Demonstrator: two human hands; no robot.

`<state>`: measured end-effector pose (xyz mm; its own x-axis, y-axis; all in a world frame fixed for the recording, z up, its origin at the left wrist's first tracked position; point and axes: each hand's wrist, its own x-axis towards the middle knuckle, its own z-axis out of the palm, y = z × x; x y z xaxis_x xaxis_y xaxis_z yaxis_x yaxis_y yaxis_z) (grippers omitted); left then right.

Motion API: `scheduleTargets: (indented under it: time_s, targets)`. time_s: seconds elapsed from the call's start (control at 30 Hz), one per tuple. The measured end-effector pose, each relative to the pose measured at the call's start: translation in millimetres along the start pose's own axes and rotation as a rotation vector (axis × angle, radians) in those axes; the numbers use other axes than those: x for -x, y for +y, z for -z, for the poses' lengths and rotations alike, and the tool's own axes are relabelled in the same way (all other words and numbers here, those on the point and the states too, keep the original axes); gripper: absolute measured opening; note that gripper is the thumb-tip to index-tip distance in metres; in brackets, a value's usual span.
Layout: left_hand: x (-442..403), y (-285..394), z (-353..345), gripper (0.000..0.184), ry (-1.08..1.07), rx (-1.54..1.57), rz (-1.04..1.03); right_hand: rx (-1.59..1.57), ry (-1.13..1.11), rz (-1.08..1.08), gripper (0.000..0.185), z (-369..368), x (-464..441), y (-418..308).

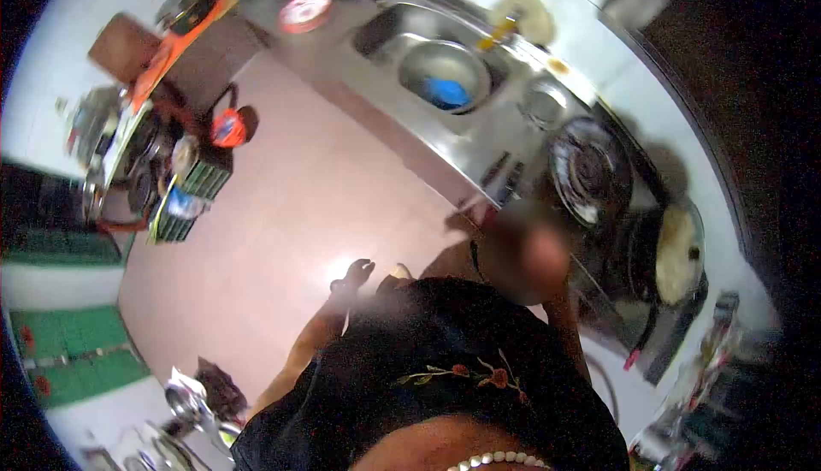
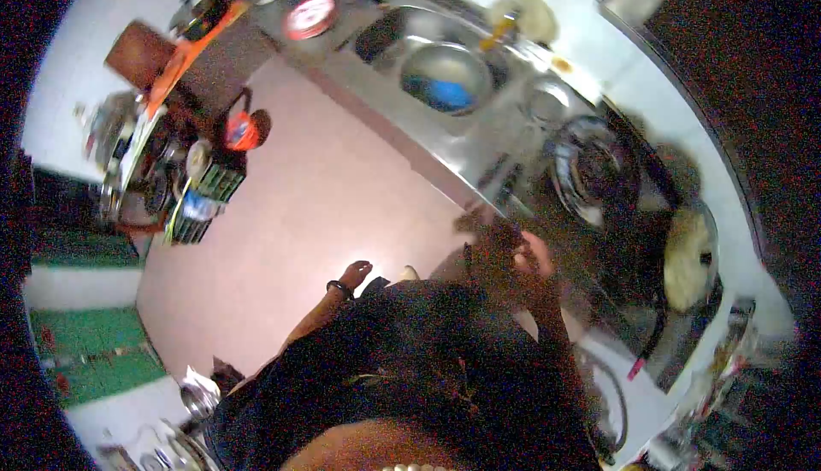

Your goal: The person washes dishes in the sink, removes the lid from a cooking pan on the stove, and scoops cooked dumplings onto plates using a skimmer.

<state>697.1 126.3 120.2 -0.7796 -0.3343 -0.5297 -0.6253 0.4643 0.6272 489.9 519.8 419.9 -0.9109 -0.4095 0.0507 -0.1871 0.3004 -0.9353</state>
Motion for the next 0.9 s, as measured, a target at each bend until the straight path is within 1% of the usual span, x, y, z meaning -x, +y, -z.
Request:
scheduleTargets:
  time_s: [0.03, 0.1, 0.13, 0.17, 0.2, 0.23, 0.27, 0.3, 0.33, 0.37, 0.43, 0.47, 0.5, 0.53, 0.6, 0.67, 0.7, 0.73, 0.77, 0.8, 0.83, 0.87, 0.9]
  targets:
    - [2.6, -14.1, 25.2, 0.037, 0.058, 0.050, 0.077, -0.016, -0.068, 0.093, 0.040, -15.4, -18.5, 0.9]
    - [11.9, -47.2, 71.1, 0.041, 0.096, 0.136, 0.143, -0.055, -0.179, 0.263, 0.041, -46.9, -52.1, -5.8]
    - [17.5, -61.4, 88.7, 0.037, 0.167, 0.122, 0.121, -0.134, -0.194, 0.101, 0.038, -67.2, -65.9, -11.2]
    - [21.2, -80.1, 100.9, 0.034, 0.235, 0.105, 0.093, -0.143, -0.207, 0.074, 0.038, -86.9, -77.7, -20.7]
    - [17.3, -100.0, 114.6, 0.020, 0.160, -0.304, -0.052, -0.150, -0.216, 0.047, 0.038, -105.2, -89.7, -32.2]
    - [10.8, -114.9, 124.0, 0.014, 0.078, -0.713, -0.197, -0.156, -0.224, 0.020, 0.038, -117.9, -102.0, -42.6]
    - [10.2, -118.2, 131.3, 0.013, 0.068, -0.711, -0.177, -0.100, -0.278, -0.062, 0.038, -126.0, -113.6, -54.4]
    - [8.8, -116.4, 137.9, 0.012, 0.056, -0.708, -0.156, -0.070, -0.291, -0.013, 0.038, -132.9, -126.2, -48.9]
    - [11.9, -98.2, 140.3, 0.011, 0.103, -0.681, -0.075, -0.041, -0.304, 0.033, 0.037, -140.8, -136.3, -32.6]
    - [5.3, -111.9, 134.0, 0.008, 0.267, -0.584, -0.241, -0.012, -0.319, 0.076, 0.037, -151.9, -145.1, -9.9]
    - [-35.9, -134.5, 125.2, 0.009, 0.084, -0.727, -0.305, 0.181, -0.164, 0.007, 0.032, -176.6, -165.2, 42.7]
    - [-59.5, -142.2, 122.2, 0.008, 0.062, -0.762, -0.439, 0.016, -0.180, 0.080, 0.030, -180.2, -181.2, 48.3]
    - [-72.3, -125.5, 130.2, 0.008, 0.036, -0.796, -0.573, -0.150, -0.209, 0.150, 0.029, -183.8, -197.3, 52.6]
    - [-76.2, -109.4, 135.2, 0.015, 0.068, -0.358, -0.454, -0.189, -0.223, 0.150, 0.030, -185.8, -211.9, 58.0]
    - [-91.9, -39.3, 170.1, 0.027, 0.119, 0.079, -0.228, -0.217, -0.253, 0.070, 0.032, -195.7, -246.9, 52.8]
    - [-141.2, 0.8, 203.9, 0.035, 0.164, 0.087, -0.042, -0.229, -0.300, -0.023, 0.034, -205.7, -288.8, 43.1]
    - [-171.7, -13.5, 207.0, 0.032, 0.219, 0.182, -0.110, -0.239, -0.323, -0.074, 0.035, -212.4, -306.3, 35.7]
    - [-207.0, -25.8, 213.8, 0.031, 0.247, 0.607, -0.120, -0.249, -0.343, -0.115, 0.036, -218.9, -328.0, 29.3]
    - [-225.1, 4.4, 243.8, 0.030, 0.297, 0.602, -0.178, -0.263, -0.369, -0.154, 0.037, -226.7, -349.7, 22.3]
    - [-235.9, 50.2, 286.1, 0.032, 0.313, 0.396, -0.126, -0.279, -0.385, -0.198, 0.039, -235.4, -368.6, 13.3]
    - [-244.0, 90.0, 319.2, 0.034, 0.314, 0.530, -0.146, -0.292, -0.411, -0.246, 0.040, -242.9, -390.6, 6.9]
    - [-248.8, 129.8, 359.9, 0.041, 0.193, 0.565, -0.085, -0.308, -0.435, -0.290, 0.041, -251.6, -412.2, -1.1]
    - [-270.1, 142.7, 380.1, 0.044, 0.236, 0.559, -0.121, -0.323, -0.458, -0.327, 0.043, -259.6, -432.1, -9.5]
